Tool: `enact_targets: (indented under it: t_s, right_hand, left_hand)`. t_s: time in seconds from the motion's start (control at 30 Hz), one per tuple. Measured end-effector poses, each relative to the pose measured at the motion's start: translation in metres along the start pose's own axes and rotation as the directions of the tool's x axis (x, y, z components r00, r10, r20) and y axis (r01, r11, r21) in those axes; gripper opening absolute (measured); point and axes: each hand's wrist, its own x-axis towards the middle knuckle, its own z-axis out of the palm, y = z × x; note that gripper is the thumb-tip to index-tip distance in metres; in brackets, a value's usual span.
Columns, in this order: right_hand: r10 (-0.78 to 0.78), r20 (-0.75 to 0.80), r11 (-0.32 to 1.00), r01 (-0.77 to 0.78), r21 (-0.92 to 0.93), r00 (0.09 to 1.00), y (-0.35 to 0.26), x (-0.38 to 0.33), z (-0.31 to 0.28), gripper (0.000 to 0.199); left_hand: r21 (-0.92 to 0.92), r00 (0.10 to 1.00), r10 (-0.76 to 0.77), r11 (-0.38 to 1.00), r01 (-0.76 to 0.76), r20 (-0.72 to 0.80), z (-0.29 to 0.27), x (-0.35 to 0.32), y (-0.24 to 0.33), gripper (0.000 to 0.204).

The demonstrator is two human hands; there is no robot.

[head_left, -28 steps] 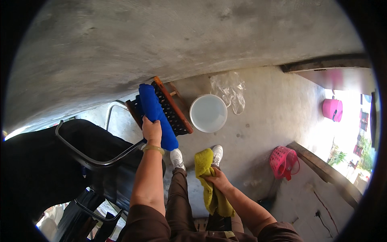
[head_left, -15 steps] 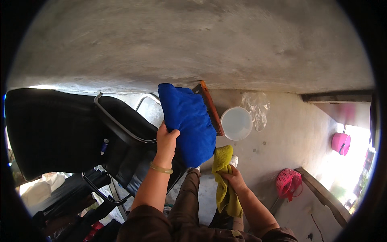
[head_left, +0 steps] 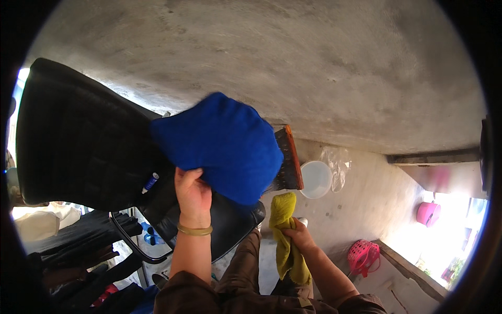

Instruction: The person wipes a black office chair with a yellow cloth, then picks up a small wooden stool and wipes it thoroughly with the same cloth. The person handles the chair and stool one at a time, moving between them to clean each surface.

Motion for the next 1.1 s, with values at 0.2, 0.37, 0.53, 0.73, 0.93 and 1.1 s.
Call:
enact_targets:
  t_s: [0.2, 0.37, 0.53, 0.73, 0.93, 1.1]
  right_hand:
    - [-0.046, 0.054, 0.998, 0.048, -0.038, 0.997, -0.011, 0.003, 0.027, 0.046]
    - [-0.066, 0.078, 0.996, 0.070, -0.055, 0.995, 0.003, 0.014, 0.039, 0.045]
    - [-0.047, 0.036, 0.985, 0.052, -0.165, 0.998, 0.008, 0.016, 0.034, 0.046]
    - [0.004, 0.018, 0.997, -0.003, -0.083, 1.000, 0.001, 0.019, 0.030, 0.047]
    - [0.033, -0.049, 0.985, -0.041, -0.168, 0.998, -0.006, 0.023, 0.014, 0.046]
    - [0.033, -0.131, 0.993, -0.047, -0.109, 0.991, 0.029, 0.041, -0.015, 0.049]
  left_hand:
    - [-0.325, 0.988, 0.146, 0.933, -0.156, -0.055, -0.055, 0.030, 0.023, 0.030]
    - [-0.354, 0.954, -0.059, 0.934, -0.052, -0.295, -0.106, 0.052, -0.018, 0.019]
    - [-0.268, 0.921, -0.228, 0.953, 0.144, -0.317, -0.130, 0.054, -0.031, 0.016]
    - [-0.083, 0.913, -0.270, 0.963, 0.257, -0.306, -0.134, 0.023, -0.035, 0.032]
    - [0.173, 0.920, -0.164, 0.956, 0.237, -0.356, -0.121, -0.005, -0.052, 0.024]
    - [0.491, 0.985, -0.156, 0.854, 0.174, -0.077, -0.073, -0.027, -0.078, 0.011]
